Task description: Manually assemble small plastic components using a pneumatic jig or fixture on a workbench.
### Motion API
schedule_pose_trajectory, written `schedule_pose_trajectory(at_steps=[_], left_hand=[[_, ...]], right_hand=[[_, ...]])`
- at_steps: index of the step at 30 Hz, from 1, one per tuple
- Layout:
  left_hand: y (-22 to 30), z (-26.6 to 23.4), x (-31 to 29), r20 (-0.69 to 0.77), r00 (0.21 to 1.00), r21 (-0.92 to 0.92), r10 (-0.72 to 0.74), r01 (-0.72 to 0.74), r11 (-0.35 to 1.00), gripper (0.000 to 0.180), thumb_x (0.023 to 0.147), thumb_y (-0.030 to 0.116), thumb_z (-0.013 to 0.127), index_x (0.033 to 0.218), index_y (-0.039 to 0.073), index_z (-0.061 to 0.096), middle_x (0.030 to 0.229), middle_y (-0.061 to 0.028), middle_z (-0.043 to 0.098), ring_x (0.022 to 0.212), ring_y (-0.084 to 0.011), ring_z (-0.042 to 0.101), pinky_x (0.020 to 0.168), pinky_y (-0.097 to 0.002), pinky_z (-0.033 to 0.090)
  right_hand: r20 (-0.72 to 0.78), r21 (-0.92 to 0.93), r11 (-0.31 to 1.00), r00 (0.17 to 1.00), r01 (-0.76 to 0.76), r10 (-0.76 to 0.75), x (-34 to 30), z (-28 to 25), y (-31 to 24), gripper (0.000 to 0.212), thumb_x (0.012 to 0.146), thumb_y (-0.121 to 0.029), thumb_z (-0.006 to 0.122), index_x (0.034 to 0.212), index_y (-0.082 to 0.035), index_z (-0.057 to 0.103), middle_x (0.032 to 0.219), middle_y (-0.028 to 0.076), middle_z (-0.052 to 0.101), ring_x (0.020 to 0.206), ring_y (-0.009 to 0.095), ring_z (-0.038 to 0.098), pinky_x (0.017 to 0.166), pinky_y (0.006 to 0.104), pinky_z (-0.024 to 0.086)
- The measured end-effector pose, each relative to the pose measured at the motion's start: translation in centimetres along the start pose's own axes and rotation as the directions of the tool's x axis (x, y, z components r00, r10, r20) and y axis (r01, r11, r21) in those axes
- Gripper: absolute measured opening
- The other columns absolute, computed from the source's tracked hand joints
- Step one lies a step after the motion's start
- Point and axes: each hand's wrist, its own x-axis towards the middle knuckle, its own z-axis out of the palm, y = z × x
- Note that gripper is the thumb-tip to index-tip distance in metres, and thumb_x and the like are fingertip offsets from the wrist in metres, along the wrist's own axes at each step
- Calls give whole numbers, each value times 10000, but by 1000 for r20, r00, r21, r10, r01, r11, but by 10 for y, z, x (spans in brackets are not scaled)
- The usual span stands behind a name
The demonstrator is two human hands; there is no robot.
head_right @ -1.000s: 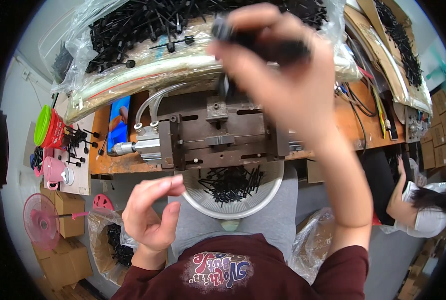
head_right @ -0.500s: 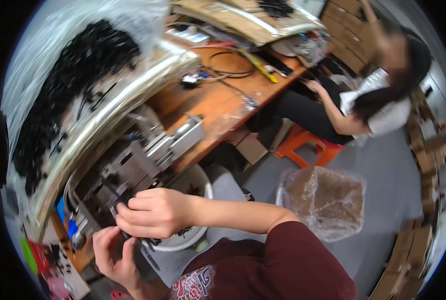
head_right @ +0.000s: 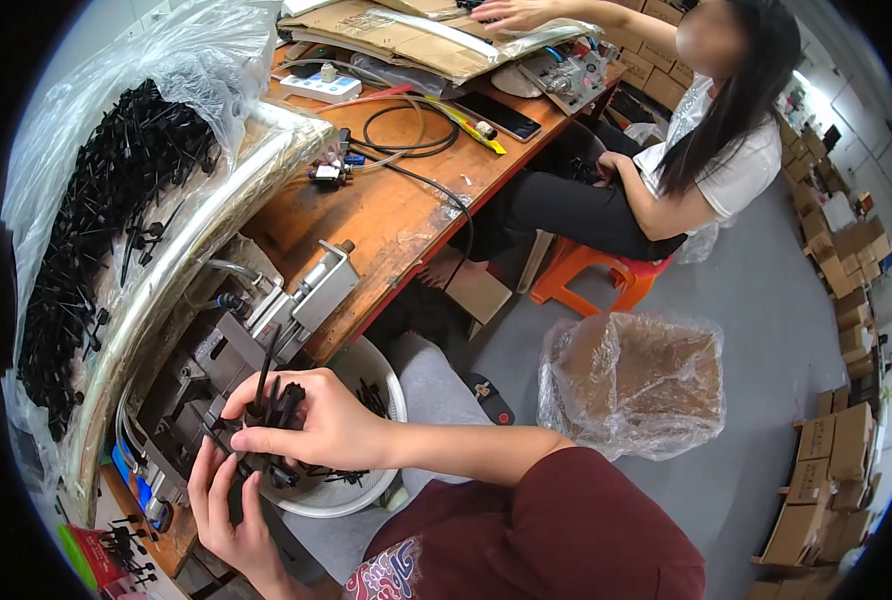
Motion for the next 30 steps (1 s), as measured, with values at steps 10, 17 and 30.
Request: schedule_pose_trajectory(at_steps=[10, 17, 30], left_hand=[[-9, 14, 12, 74, 997, 149, 32, -43, 988, 318, 720, -36, 730, 1034, -10, 684, 1227, -155, 654, 1031, -304, 660, 892, -367, 522], [-18, 16, 13, 68, 993, 242, 92, -105, 964, 256, 702, 55, 768, 936, -8, 685, 1201, -134, 669, 833, -244, 685, 772, -344, 546], [-20, 13, 15, 84, 996, 342, 32, -59, 938, 282, 713, 76, 774, 969, -6, 687, 1207, -119, 669, 781, -220, 676, 765, -333, 544]], right_hand=[[19, -39, 980, 981, -194, 194, -3, -7, -16, 273, 930, -123, 649, 1170, 8, 660, 914, 40, 711, 670, 15, 593, 513, 152, 458], [-36, 10, 997, 996, -82, 83, -9, -6, 9, 206, 899, -92, 661, 1052, -15, 546, 821, 161, 715, 560, 63, 598, 453, 167, 442], [10, 70, 992, 995, -103, 103, -6, -6, 16, 236, 832, -28, 705, 1005, 15, 550, 804, 189, 707, 555, 88, 617, 428, 169, 443]])
